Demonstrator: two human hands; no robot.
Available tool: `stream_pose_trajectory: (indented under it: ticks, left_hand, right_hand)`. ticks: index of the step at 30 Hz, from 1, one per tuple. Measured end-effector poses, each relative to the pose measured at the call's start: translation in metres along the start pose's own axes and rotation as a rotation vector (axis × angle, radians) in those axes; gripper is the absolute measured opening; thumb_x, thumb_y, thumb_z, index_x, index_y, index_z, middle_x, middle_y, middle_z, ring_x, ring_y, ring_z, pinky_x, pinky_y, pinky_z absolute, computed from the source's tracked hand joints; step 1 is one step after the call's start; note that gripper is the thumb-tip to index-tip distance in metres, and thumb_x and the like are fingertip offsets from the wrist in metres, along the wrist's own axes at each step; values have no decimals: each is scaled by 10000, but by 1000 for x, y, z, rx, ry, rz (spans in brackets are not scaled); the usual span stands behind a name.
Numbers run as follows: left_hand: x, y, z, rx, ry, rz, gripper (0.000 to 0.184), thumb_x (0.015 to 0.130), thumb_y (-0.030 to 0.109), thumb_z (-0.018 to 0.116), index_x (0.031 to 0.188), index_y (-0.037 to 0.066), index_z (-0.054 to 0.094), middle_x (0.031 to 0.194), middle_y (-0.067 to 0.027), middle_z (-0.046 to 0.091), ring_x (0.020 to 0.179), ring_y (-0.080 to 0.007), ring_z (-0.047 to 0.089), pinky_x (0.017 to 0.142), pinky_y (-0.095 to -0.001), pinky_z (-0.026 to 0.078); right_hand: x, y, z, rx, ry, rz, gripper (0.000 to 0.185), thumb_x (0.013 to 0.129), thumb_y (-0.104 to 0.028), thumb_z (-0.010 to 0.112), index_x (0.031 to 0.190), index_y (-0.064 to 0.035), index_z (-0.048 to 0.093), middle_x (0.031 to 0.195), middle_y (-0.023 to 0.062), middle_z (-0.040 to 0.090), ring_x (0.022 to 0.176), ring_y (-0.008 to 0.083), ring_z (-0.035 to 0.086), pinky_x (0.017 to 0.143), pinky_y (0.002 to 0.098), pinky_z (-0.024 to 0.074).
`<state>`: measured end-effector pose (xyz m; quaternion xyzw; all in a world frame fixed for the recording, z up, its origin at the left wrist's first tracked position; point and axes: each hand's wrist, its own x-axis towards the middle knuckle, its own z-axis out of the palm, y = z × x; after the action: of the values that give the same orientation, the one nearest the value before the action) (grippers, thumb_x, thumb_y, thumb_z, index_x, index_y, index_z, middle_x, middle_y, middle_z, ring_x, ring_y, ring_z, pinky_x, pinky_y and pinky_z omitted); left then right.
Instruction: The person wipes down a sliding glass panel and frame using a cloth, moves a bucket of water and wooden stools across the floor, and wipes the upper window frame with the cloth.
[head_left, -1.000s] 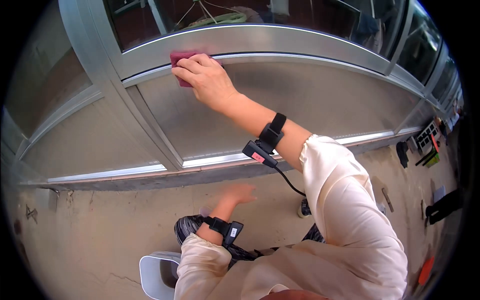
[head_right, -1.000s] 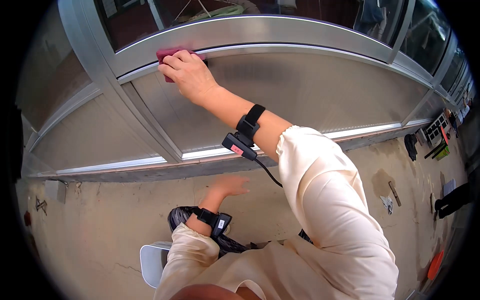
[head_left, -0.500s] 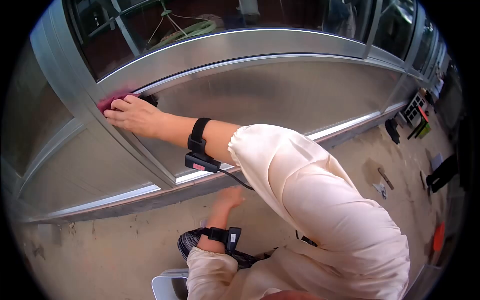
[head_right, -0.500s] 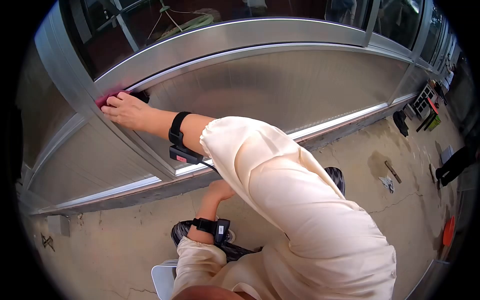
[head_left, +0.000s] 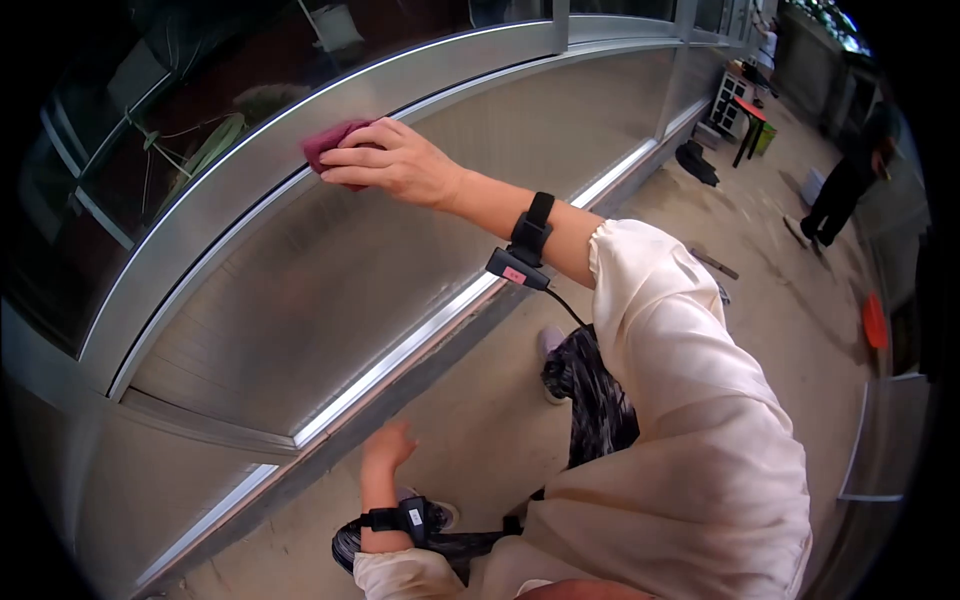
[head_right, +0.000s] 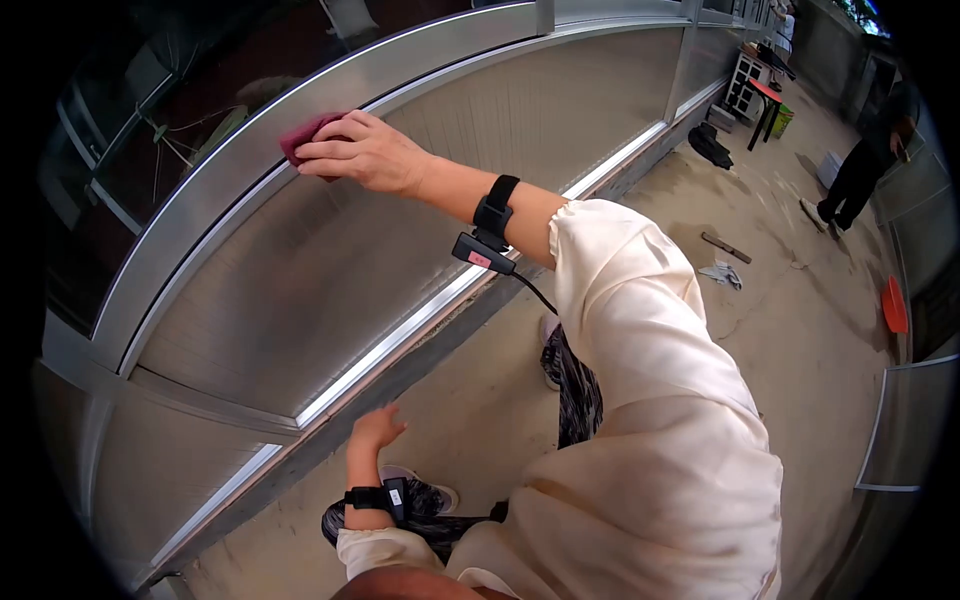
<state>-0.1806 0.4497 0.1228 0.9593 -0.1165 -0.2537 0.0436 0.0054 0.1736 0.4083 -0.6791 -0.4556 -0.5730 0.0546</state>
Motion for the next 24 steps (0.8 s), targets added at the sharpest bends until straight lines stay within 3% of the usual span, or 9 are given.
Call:
stream_pose_trajectory:
  ticks: [2, 6, 8, 10, 11, 13, 16, 18, 24]
  left_hand:
    - [2, 9, -5, 20, -35, -1, 512, 792, 419, 597, 1225, 154, 529, 1163, -135, 583, 1066, -319, 552, 877, -417, 451]
    - [14, 19, -2, 30, -73, 9, 508, 794, 417, 594, 1226, 158, 528, 1166, -130, 583, 1057, -320, 560, 872, -422, 453]
    - [24, 15, 8, 31, -81, 15, 504, 788, 417, 599, 1218, 160, 536, 1114, -124, 608, 1026, -316, 573, 853, -420, 459]
    - [30, 13, 12, 23, -89, 11, 501, 782, 417, 603, 1209, 161, 545, 1061, -118, 633, 995, -313, 587, 834, -417, 466]
    - [32, 13, 13, 41, -91, 17, 500, 780, 416, 605, 1208, 164, 548, 1054, -114, 636, 990, -309, 589, 825, -418, 469]
    - [34, 16, 13, 56, -97, 23, 498, 778, 416, 606, 1206, 167, 551, 1047, -110, 639, 986, -306, 591, 816, -419, 472]
    - [34, 22, 5, 46, -132, 34, 475, 804, 404, 578, 1203, 148, 542, 1104, -145, 612, 1023, -315, 578, 847, -419, 464]
    - [35, 25, 2, 62, -142, 46, 467, 803, 402, 575, 1193, 147, 546, 1103, -137, 614, 1015, -314, 581, 842, -419, 466]
    - [20, 40, -14, 90, -51, 76, 453, 803, 397, 571, 1183, 149, 552, 1131, -120, 603, 1029, -303, 576, 844, -422, 466]
  right_hand:
    - [-44, 43, -22, -56, -45, 121, 424, 732, -32, 611, 1126, -190, 592, 1180, -25, 561, 1068, 196, 508, 929, 352, 433]
    - [-126, 114, -66, -190, 40, 559, 426, 771, 35, 533, 1139, -173, 589, 1201, 16, 561, 1129, 251, 506, 945, 336, 437]
    - [-163, 163, -86, -152, 59, 815, 401, 803, 11, 515, 1163, -160, 561, 1184, 48, 574, 1087, 267, 538, 895, 339, 451]
    - [-174, 199, -105, -14, 187, 1216, 377, 840, -72, 513, 1204, -163, 539, 1164, 100, 590, 1058, 283, 561, 884, 324, 442]
    - [-177, 215, -105, -13, 186, 1216, 377, 840, -72, 513, 1204, -163, 539, 1164, 100, 590, 1058, 283, 561, 884, 324, 442]
    - [-182, 241, -102, 60, 473, 1444, 391, 852, -147, 520, 1242, -184, 520, 1139, 136, 602, 1041, 287, 574, 879, 323, 434]
    - [-182, 249, -66, 18, 441, 1526, 420, 852, -177, 512, 1272, -183, 495, 1153, 145, 594, 1053, 298, 567, 893, 343, 428]
    - [-144, 200, -64, -30, 388, 1604, 463, 842, -151, 514, 1300, -131, 458, 1197, 171, 560, 1093, 316, 541, 930, 368, 409]
    - [-99, 96, -24, 21, 336, 1272, 506, 803, -32, 515, 1301, -67, 435, 1359, 214, 386, 1217, 357, 421, 1000, 367, 362]
